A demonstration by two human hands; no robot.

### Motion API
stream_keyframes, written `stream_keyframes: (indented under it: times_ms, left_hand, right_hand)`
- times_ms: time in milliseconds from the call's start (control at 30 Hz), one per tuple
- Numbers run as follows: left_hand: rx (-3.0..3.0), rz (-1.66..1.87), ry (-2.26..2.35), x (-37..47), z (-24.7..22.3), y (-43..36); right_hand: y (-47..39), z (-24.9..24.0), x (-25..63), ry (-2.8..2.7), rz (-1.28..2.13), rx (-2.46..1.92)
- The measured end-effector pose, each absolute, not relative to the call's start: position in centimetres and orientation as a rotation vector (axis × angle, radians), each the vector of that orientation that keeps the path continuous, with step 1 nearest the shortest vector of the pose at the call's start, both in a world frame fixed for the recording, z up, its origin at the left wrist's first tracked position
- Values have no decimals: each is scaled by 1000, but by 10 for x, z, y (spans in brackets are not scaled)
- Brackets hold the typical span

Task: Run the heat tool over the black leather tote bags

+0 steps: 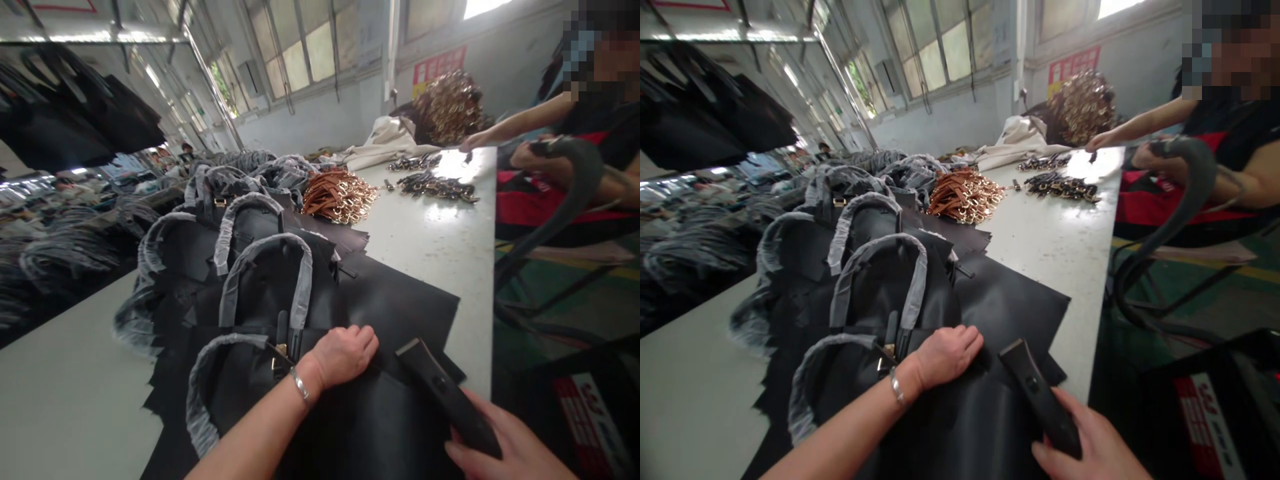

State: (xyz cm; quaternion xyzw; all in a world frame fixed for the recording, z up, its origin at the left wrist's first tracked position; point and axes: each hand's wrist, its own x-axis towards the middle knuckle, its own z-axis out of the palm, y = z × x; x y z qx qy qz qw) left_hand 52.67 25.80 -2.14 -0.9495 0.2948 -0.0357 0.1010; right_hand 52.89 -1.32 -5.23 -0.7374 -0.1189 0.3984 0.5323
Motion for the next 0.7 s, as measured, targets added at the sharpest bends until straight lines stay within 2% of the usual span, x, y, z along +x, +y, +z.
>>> stream_keyframes:
  times_ms: [133, 233, 300, 500, 700]
  left_hand:
    - [-3059, -166, 408, 534, -19, 245]
    - [-3328, -456, -277, 521, -13, 241]
    - [-3412, -621, -544, 499, -13, 234]
    - [-3242, -615, -532, 429, -53, 186]
    - [-3222, -586, -455, 419, -72, 169]
  right_hand:
    - [-8, -41, 525, -259, 893, -1814]
    - [-8, -31, 523, -242, 798, -1884]
    - [-8, -24, 523, -272, 791, -1892]
    - [1, -10, 537, -391, 1023, -1779]
    - [30, 15, 565, -254, 1273, -1693]
